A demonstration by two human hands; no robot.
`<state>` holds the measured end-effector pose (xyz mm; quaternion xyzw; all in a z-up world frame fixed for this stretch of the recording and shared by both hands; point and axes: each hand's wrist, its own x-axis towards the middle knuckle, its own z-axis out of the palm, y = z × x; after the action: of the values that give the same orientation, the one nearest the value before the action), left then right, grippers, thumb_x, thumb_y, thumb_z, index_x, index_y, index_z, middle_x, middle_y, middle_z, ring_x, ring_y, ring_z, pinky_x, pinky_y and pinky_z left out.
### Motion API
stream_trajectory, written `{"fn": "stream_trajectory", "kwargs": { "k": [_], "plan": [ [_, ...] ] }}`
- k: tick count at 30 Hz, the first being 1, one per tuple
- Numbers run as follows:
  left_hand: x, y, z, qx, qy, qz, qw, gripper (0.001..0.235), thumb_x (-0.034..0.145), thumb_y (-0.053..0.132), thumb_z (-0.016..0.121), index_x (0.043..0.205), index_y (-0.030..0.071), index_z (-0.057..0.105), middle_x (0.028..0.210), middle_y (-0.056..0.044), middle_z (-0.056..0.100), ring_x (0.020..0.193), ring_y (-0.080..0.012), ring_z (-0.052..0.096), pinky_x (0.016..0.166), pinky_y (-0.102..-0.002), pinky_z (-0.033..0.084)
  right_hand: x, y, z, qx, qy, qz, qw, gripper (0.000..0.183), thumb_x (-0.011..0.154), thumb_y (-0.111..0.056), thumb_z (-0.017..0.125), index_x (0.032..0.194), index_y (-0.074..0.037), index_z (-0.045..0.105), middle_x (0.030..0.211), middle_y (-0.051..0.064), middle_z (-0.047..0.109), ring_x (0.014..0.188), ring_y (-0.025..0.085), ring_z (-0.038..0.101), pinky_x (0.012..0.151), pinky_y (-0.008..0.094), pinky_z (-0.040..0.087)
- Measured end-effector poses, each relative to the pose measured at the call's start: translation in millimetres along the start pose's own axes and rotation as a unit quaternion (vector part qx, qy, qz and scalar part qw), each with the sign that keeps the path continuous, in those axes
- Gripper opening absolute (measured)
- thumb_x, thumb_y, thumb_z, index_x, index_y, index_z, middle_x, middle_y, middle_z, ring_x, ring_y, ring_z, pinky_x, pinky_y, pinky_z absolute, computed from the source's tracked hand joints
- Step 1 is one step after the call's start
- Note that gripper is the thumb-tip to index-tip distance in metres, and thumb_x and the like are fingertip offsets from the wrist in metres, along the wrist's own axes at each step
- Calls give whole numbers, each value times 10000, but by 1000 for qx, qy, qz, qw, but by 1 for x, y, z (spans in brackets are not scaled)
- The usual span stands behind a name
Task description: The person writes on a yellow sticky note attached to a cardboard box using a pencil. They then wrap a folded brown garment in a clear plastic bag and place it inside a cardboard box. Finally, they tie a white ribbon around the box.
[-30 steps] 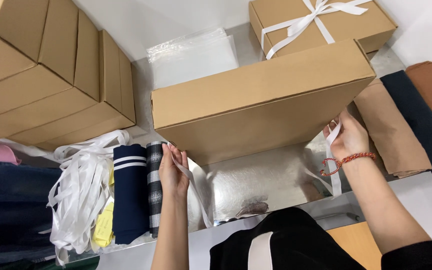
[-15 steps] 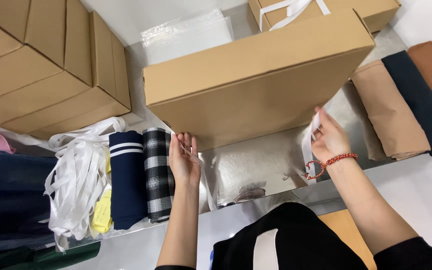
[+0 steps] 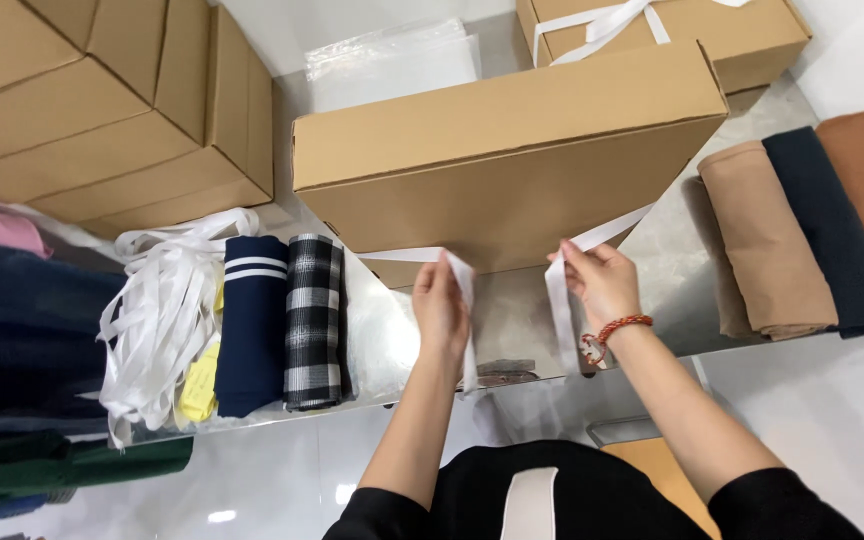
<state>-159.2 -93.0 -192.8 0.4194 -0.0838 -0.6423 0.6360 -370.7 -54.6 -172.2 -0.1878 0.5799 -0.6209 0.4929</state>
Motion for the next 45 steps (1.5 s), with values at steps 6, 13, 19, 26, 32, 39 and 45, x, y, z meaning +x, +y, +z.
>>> {"fn": "stream_trajectory", "kwargs": {
  "k": [6, 13, 19, 26, 32, 39, 45],
  "plan": [
    [-11, -15, 14, 58, -70, -50, 995, 145, 964, 155, 828, 941, 63, 719, 977, -136, 817, 827, -192, 803, 785, -330, 687, 1, 7, 14, -49, -16, 20, 998, 252, 928, -210, 876, 1051, -50, 725, 840, 69, 767, 641, 81, 692, 590, 186, 605],
    [4, -44, -11, 208, -74, -123, 968, 331, 891, 213, 925, 1079, 8, 744, 871, -40, 751, 685, -127, 755, 578, -239, 664, 21, 30, 17, -77, -85, 86, 990, 355, 868, -223, 932, 1064, 3, 741, 873, 115, 769, 727, 143, 761, 672, 250, 651],
    [-17, -7, 10, 347, -108, -73, 929, 412, 758, 381, 1025, 995, 101, 837, 815, 18, 715, 706, -40, 614, 613, -196, 512, 2, 0, 44, -93, -106, 85, 986, 384, 822, -254, 961, 1029, -11, 748, 843, 23, 719, 687, 73, 662, 658, 202, 586],
    [-13, 9, 25, 322, -189, -73, 925, 353, 846, 309, 957, 1090, 101, 808, 815, 22, 639, 665, -49, 592, 586, -146, 425, 23, -1, 50, -124, -111, 59, 984, 331, 800, -279, 979, 879, -56, 746, 718, 17, 696, 602, 63, 568, 547, 171, 448],
    [-5, 12, 33, 324, -251, -46, 911, 229, 899, 274, 900, 1061, 144, 804, 793, -29, 690, 689, -72, 650, 624, -168, 546, 9, -25, 59, -127, -129, 93, 979, 312, 825, -273, 940, 905, -64, 723, 712, -21, 650, 597, 58, 536, 536, 171, 421],
    [-1, 14, 30, 385, -289, -1, 877, 169, 915, 250, 884, 1011, 131, 812, 841, -1, 727, 719, -33, 627, 625, -165, 573, 14, -27, 54, -140, -147, 113, 973, 294, 835, -236, 928, 924, -54, 715, 710, -21, 624, 585, 56, 521, 517, 179, 398],
    [-2, 10, 33, 388, -284, 13, 877, 177, 914, 264, 887, 1001, 137, 801, 864, 8, 739, 705, -43, 622, 611, -161, 524, 18, -29, 51, -130, -165, 159, 965, 320, 863, -210, 910, 1042, -35, 710, 793, 9, 685, 646, 96, 654, 626, 232, 558]
  ]
}}
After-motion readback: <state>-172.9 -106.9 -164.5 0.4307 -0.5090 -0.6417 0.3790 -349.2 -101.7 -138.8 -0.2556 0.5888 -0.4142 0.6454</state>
